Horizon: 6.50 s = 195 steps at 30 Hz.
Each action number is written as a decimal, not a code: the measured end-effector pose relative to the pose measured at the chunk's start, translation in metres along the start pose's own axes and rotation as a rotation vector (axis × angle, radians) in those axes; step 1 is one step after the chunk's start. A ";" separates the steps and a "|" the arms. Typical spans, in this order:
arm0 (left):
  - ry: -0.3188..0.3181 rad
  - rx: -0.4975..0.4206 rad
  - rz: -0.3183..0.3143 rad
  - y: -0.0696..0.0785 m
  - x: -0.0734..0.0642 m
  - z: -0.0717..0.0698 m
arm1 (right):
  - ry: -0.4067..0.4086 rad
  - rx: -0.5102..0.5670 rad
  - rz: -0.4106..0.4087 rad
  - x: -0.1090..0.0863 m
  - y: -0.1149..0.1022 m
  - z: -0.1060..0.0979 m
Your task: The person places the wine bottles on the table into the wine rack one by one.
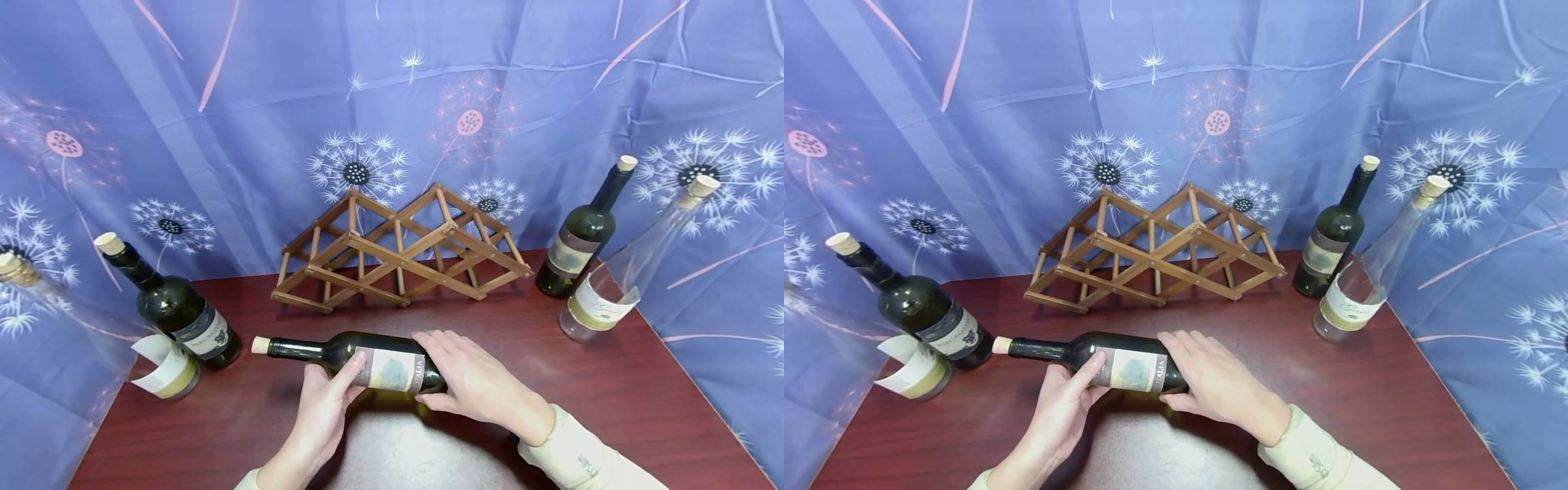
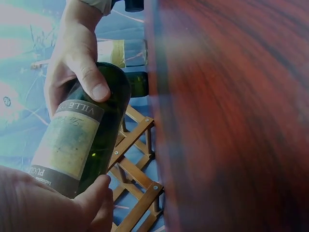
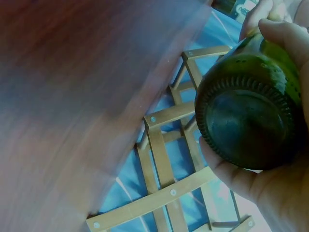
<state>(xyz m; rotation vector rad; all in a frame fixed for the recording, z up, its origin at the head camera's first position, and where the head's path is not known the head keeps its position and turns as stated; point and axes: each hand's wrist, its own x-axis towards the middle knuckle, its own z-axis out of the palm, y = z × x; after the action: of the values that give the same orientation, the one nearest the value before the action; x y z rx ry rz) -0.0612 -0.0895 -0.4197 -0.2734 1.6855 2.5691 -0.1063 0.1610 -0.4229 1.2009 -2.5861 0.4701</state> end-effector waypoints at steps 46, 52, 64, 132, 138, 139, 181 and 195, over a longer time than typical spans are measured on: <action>-0.378 0.966 0.004 0.044 -0.017 -0.031 | -0.025 -0.056 0.018 -0.007 0.028 -0.029; -0.335 0.946 0.113 0.055 -0.018 -0.033 | -0.037 -0.062 0.017 -0.008 0.029 -0.029; -0.179 1.097 0.512 0.062 -0.022 -0.035 | -0.052 -0.055 0.007 -0.010 0.027 -0.031; -0.427 1.582 0.812 0.026 0.004 -0.087 | -0.054 -0.059 -0.099 -0.009 0.020 -0.032; -0.394 1.584 0.818 0.028 0.004 -0.092 | -0.054 -0.056 -0.070 -0.009 0.023 -0.034; -0.387 1.584 0.821 0.029 0.004 -0.093 | -0.056 -0.050 -0.065 -0.009 0.024 -0.035; -0.103 1.563 0.699 0.045 -0.011 -0.152 | -0.078 -0.038 0.119 -0.026 0.048 -0.063; -0.002 1.535 0.554 0.050 -0.022 -0.167 | -0.060 -0.045 0.125 -0.034 0.055 -0.064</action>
<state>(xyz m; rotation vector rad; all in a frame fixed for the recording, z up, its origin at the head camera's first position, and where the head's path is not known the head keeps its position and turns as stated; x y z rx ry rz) -0.0277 -0.2617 -0.4351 0.3236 3.3048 0.6958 -0.1216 0.2422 -0.3864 1.0593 -2.7184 0.4035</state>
